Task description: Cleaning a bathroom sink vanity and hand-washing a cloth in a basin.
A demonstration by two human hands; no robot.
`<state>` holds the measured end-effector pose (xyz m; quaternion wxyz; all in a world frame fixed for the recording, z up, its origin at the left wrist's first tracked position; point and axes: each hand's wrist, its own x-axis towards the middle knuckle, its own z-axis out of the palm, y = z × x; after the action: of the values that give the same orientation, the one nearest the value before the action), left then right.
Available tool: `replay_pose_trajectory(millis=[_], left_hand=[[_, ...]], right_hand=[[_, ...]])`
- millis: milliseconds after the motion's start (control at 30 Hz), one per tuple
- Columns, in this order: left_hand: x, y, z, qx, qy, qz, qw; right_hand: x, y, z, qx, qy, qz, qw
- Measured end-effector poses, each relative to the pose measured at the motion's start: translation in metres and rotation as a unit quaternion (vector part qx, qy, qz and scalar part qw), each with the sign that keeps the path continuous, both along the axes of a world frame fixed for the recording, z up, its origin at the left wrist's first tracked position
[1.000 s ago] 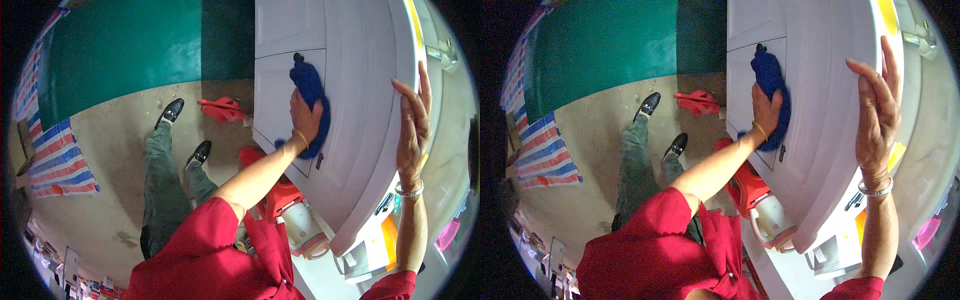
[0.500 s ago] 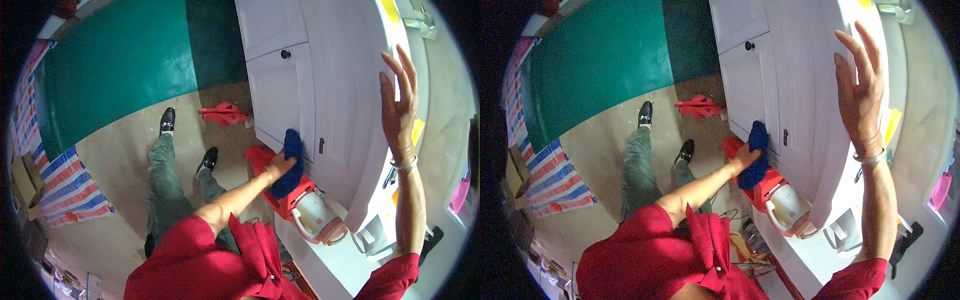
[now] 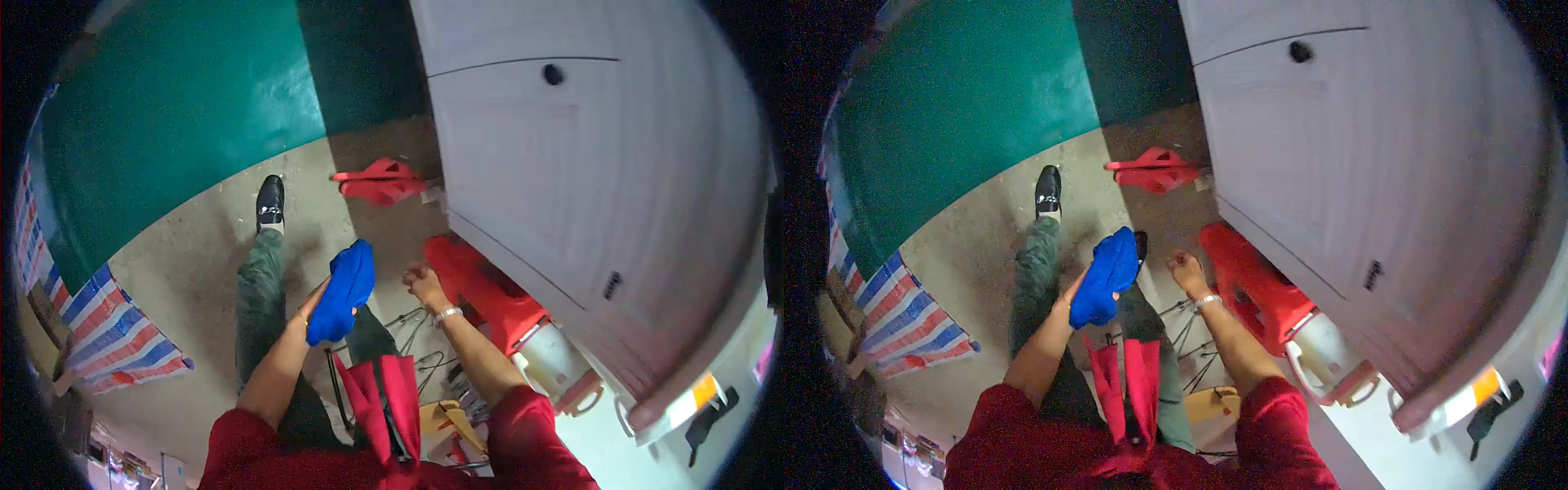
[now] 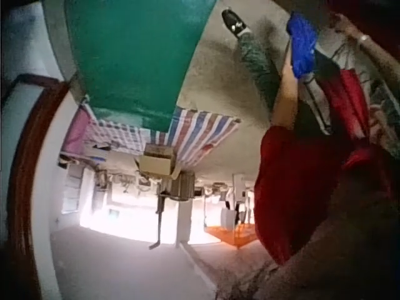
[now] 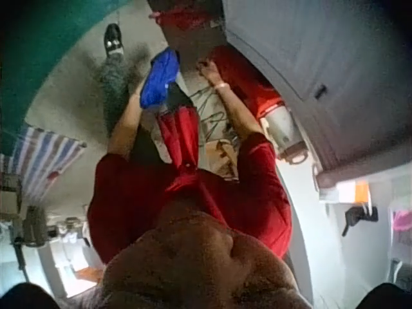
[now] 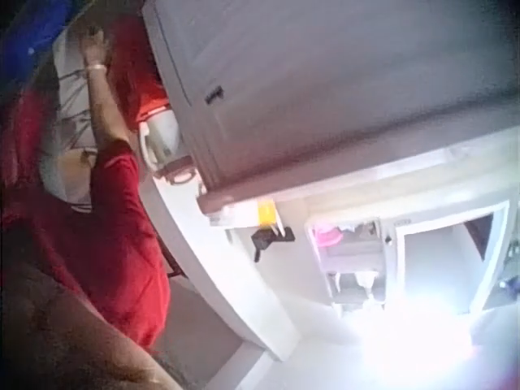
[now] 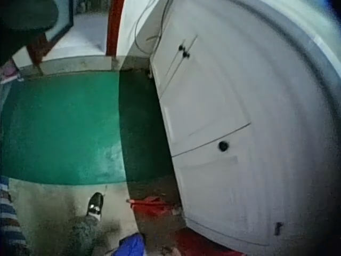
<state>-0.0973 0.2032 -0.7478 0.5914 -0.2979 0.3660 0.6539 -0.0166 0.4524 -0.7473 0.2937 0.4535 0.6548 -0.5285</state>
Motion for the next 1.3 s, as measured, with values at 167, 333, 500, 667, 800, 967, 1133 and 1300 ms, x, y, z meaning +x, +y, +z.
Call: replay_pose_trajectory(millis=[167, 333, 500, 667, 800, 967, 1133, 1300], left_hand=[[0.024, -0.031, -0.066, 0.176, -0.353, 0.182, 0.901], [0.024, -0.047, -0.051, 0.196, -0.332, 0.174, 0.906], [0.013, -0.035, -0.048, 0.217, -0.293, 0.164, 0.917], [0.010, -0.045, -0.045, 0.174, -0.319, 0.166, 0.917], [0.004, -0.022, -0.051, 0.191, -0.342, 0.165, 0.905], [-0.019, -0.019, -0.041, 0.144, -0.343, 0.185, 0.910], [-0.037, -0.006, -0.029, 0.134, -0.324, 0.186, 0.918], [-0.039, -0.005, -0.031, 0.154, -0.344, 0.209, 0.902]], right_hand=[[0.020, 0.010, -0.198, 0.166, -0.123, 0.147, 0.967], [-0.035, -0.037, -0.261, 0.002, -0.079, -0.357, 0.931], [-0.048, -0.003, -0.298, 0.033, 0.067, -0.469, 0.880], [-0.025, -0.004, -0.297, 0.321, -0.167, 0.096, 0.927], [0.034, 0.025, -0.304, 0.482, 0.006, 0.274, 0.832], [-0.050, -0.003, -0.292, 0.376, 0.207, -0.154, 0.890], [-0.162, 0.026, -0.245, 0.350, 0.092, -0.103, 0.927], [-0.138, 0.033, -0.263, 0.366, 0.109, -0.030, 0.924]])
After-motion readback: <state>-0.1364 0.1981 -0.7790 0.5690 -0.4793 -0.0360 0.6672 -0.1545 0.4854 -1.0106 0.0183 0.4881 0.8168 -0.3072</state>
